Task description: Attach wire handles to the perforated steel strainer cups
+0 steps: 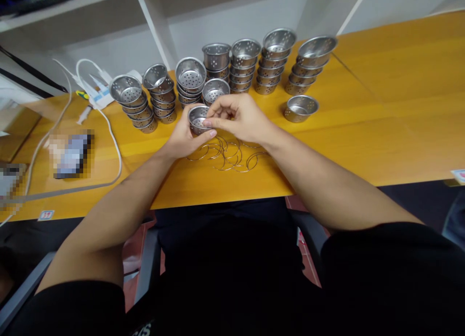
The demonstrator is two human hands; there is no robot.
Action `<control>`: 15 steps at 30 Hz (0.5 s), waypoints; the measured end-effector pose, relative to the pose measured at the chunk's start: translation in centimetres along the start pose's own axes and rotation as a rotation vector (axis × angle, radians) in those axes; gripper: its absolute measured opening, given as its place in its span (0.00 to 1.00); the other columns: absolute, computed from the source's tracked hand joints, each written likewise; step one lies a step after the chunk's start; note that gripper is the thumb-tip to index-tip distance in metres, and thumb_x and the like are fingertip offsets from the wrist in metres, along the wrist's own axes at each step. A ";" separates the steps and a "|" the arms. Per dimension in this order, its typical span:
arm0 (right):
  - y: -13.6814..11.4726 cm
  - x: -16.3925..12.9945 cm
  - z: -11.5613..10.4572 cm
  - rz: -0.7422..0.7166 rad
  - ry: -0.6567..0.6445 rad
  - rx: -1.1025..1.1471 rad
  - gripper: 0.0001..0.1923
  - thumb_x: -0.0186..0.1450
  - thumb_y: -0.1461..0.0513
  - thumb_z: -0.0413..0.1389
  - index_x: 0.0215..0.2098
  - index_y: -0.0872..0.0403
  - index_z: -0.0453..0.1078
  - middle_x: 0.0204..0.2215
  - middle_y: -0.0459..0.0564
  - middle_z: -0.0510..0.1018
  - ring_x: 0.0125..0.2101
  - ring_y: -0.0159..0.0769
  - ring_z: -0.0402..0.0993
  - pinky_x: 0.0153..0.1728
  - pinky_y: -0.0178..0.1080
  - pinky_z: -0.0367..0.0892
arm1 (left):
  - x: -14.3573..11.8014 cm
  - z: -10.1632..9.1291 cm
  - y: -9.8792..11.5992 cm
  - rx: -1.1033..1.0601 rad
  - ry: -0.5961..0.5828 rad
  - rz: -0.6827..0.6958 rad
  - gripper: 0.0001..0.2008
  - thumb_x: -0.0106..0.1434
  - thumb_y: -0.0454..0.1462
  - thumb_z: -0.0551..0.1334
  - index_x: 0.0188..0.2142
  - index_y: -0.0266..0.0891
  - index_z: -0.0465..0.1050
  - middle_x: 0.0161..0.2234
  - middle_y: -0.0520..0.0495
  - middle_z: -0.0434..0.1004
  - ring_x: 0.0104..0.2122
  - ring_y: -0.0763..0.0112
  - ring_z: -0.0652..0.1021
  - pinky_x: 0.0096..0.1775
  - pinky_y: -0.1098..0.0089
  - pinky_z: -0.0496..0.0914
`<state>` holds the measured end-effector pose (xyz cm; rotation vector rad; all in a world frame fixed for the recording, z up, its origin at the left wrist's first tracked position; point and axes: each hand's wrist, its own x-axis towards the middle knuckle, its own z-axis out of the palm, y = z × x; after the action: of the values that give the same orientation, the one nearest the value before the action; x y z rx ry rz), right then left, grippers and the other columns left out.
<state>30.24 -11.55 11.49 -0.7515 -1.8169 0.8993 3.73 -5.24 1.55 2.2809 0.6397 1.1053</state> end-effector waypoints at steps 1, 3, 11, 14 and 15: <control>0.0 0.0 -0.2 -0.029 0.022 -0.031 0.36 0.67 0.27 0.86 0.47 0.45 0.89 0.38 0.51 0.87 0.36 0.45 0.78 0.39 0.50 0.82 | 0.0 0.0 -0.2 -0.004 0.006 0.001 0.48 0.83 0.63 0.73 0.86 0.48 0.54 0.72 0.34 0.76 0.73 0.42 0.84 0.80 0.36 0.79; 0.2 -0.1 -0.7 -0.099 0.049 -0.123 0.26 0.75 0.33 0.82 0.50 0.43 0.90 0.45 0.54 0.90 0.41 0.49 0.82 0.47 0.56 0.87 | 0.1 -0.1 -0.6 -0.003 0.009 -0.005 0.48 0.84 0.63 0.72 0.87 0.48 0.53 0.73 0.32 0.75 0.75 0.40 0.82 0.81 0.33 0.78; 0.8 -0.3 -1.3 -0.240 -0.099 -0.402 0.12 0.75 0.61 0.70 0.53 0.47 0.94 0.64 0.61 0.88 0.66 0.64 0.86 0.73 0.72 0.85 | 0.0 0.3 -0.7 -0.015 0.058 0.045 0.47 0.84 0.61 0.73 0.87 0.49 0.52 0.73 0.33 0.75 0.73 0.42 0.85 0.78 0.33 0.83; 0.6 -0.4 -0.6 -0.162 -0.134 -0.349 0.09 0.72 0.59 0.75 0.51 0.43 0.93 0.65 0.59 0.87 0.68 0.65 0.85 0.78 0.72 0.82 | 0.1 0.5 0.4 0.026 0.083 0.034 0.45 0.85 0.57 0.73 0.87 0.49 0.54 0.72 0.34 0.77 0.71 0.44 0.87 0.76 0.37 0.86; 0.4 -0.4 -0.5 -0.155 -0.140 -0.319 0.09 0.71 0.57 0.77 0.50 0.43 0.93 0.64 0.59 0.87 0.68 0.66 0.85 0.78 0.73 0.81 | 0.1 0.5 0.8 0.040 0.081 0.024 0.45 0.85 0.56 0.73 0.87 0.49 0.53 0.72 0.34 0.77 0.71 0.44 0.88 0.75 0.38 0.87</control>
<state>30.86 -11.51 11.07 -0.7444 -2.1420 0.5794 4.33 -5.90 1.86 2.2927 0.6728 1.2120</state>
